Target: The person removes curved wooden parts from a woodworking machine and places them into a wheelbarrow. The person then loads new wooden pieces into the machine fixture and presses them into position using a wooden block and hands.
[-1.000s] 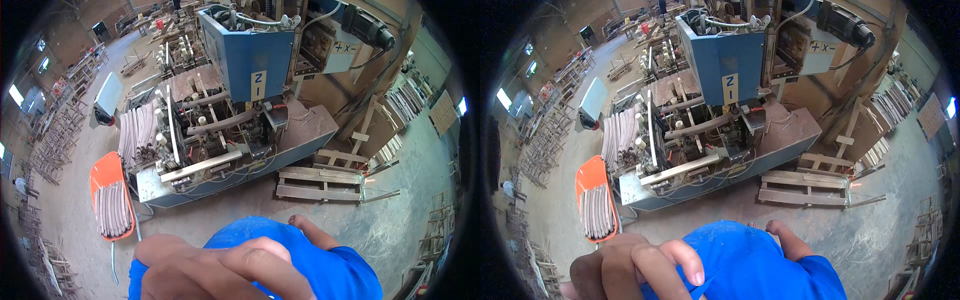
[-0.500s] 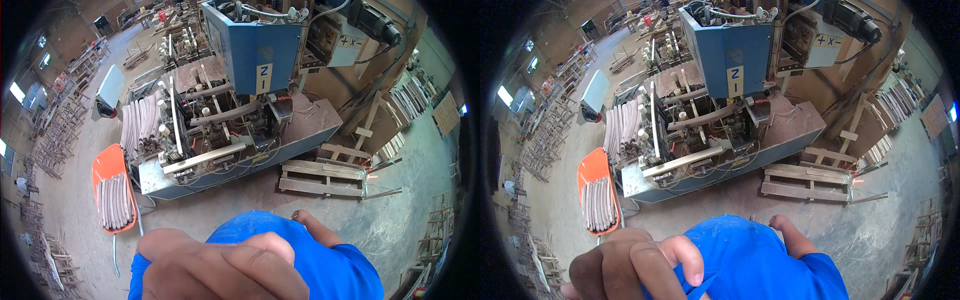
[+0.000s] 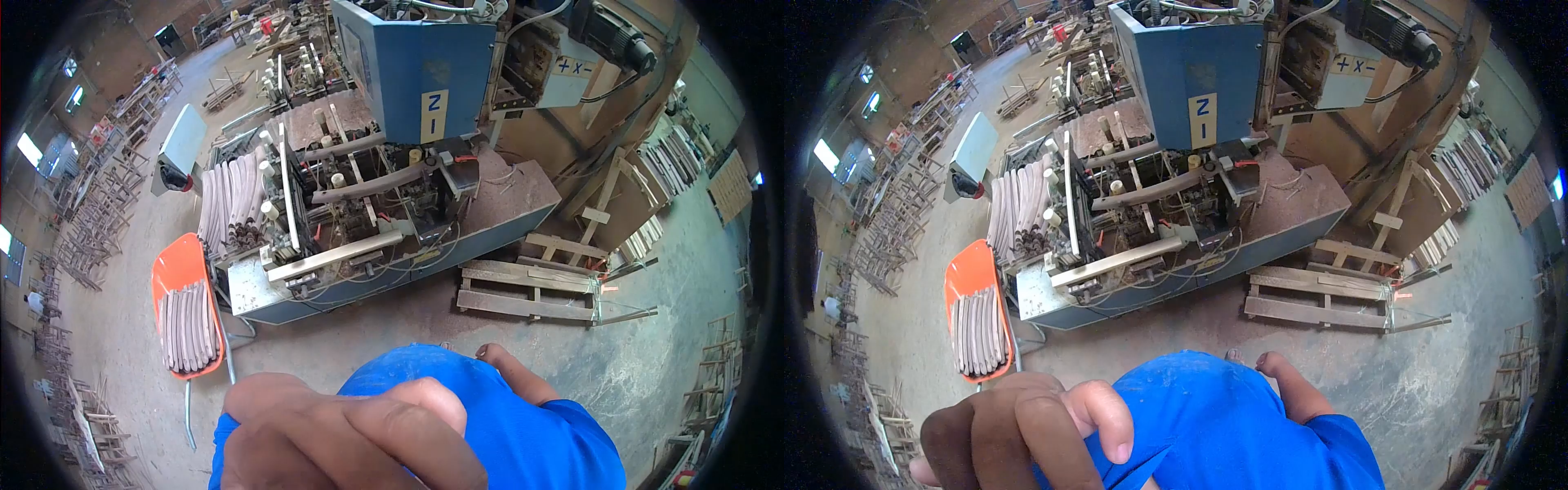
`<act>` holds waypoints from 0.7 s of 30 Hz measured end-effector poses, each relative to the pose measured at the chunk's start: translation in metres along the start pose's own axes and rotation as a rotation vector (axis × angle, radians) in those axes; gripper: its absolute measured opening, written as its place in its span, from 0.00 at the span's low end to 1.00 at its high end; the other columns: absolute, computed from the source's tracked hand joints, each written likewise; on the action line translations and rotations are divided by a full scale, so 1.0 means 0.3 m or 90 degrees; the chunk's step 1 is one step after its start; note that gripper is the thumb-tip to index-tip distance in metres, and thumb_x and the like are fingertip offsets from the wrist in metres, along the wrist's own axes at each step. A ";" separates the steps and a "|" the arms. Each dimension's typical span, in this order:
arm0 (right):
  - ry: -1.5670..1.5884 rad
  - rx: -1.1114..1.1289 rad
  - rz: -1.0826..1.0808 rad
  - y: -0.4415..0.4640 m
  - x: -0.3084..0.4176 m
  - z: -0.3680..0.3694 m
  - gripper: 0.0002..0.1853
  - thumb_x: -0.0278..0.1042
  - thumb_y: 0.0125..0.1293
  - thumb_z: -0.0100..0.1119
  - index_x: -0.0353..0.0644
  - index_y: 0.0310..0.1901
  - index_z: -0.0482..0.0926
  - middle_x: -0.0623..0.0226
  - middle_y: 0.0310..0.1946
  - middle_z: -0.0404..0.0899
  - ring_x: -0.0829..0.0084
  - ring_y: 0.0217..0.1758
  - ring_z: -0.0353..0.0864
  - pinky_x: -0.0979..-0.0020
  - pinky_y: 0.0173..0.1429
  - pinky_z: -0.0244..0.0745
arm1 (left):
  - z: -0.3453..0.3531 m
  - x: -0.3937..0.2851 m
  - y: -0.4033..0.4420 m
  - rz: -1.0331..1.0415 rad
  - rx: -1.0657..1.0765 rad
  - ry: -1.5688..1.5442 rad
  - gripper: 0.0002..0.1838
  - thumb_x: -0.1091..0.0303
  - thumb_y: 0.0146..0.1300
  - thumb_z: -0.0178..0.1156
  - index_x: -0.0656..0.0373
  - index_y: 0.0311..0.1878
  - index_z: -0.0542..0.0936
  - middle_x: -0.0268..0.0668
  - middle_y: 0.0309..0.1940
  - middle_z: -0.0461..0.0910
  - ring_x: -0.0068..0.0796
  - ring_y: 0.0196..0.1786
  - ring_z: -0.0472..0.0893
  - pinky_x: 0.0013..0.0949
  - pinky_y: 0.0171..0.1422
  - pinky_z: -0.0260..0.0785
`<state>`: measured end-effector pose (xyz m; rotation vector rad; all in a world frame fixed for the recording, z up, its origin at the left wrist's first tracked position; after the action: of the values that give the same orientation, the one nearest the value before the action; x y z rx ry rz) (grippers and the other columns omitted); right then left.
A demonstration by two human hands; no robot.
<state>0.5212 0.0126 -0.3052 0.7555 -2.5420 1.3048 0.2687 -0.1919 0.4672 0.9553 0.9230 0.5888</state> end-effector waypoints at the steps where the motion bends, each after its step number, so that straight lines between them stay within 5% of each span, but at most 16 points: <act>1: 0.006 0.001 0.008 0.003 -0.002 -0.001 0.19 0.46 0.55 0.77 0.52 0.48 0.92 0.53 0.47 0.91 0.55 0.52 0.90 0.60 0.61 0.82 | 0.010 -0.014 -0.001 -0.083 -0.033 0.011 0.25 0.49 0.85 0.43 0.54 0.36 0.79 0.43 0.37 0.89 0.41 0.47 0.80 0.49 0.67 0.58; 3: 0.019 0.006 0.026 0.002 -0.008 0.009 0.19 0.46 0.55 0.77 0.52 0.48 0.92 0.52 0.47 0.90 0.55 0.52 0.90 0.60 0.61 0.82 | 0.016 -0.011 -0.025 -0.136 -0.082 0.026 0.24 0.49 0.85 0.44 0.54 0.36 0.79 0.43 0.37 0.89 0.41 0.47 0.80 0.49 0.67 0.59; 9: -0.042 0.049 0.022 -0.005 0.004 0.014 0.18 0.47 0.59 0.74 0.49 0.48 0.90 0.59 0.51 0.89 0.55 0.56 0.87 0.58 0.63 0.80 | 0.013 0.005 -0.026 0.079 -0.081 -0.002 0.25 0.50 0.85 0.45 0.53 0.33 0.78 0.43 0.35 0.89 0.42 0.47 0.80 0.50 0.66 0.59; 13: 0.000 0.017 0.009 -0.003 -0.001 0.009 0.19 0.47 0.55 0.76 0.51 0.48 0.91 0.54 0.49 0.90 0.55 0.54 0.89 0.59 0.62 0.81 | 0.025 -0.008 -0.060 0.078 -0.138 0.018 0.25 0.50 0.85 0.45 0.52 0.32 0.78 0.41 0.35 0.89 0.43 0.47 0.81 0.51 0.66 0.59; 21: -0.009 0.044 0.004 -0.004 0.013 0.006 0.20 0.49 0.58 0.74 0.49 0.50 0.91 0.57 0.52 0.89 0.55 0.56 0.87 0.58 0.64 0.80 | -0.130 0.082 -0.128 -0.151 -0.005 0.120 0.24 0.40 0.79 0.49 0.52 0.41 0.79 0.44 0.35 0.84 0.48 0.52 0.81 0.49 0.57 0.69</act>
<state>0.5185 0.0092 -0.3038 0.7746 -2.5242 1.3996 0.2486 -0.1746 0.4134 0.7780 1.1831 0.4840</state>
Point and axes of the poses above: each hand's wrist, its own y-axis towards the middle knuckle, its own z-axis out of the palm, x = y × z, the point moved 10 cm from there along y, towards the middle knuckle
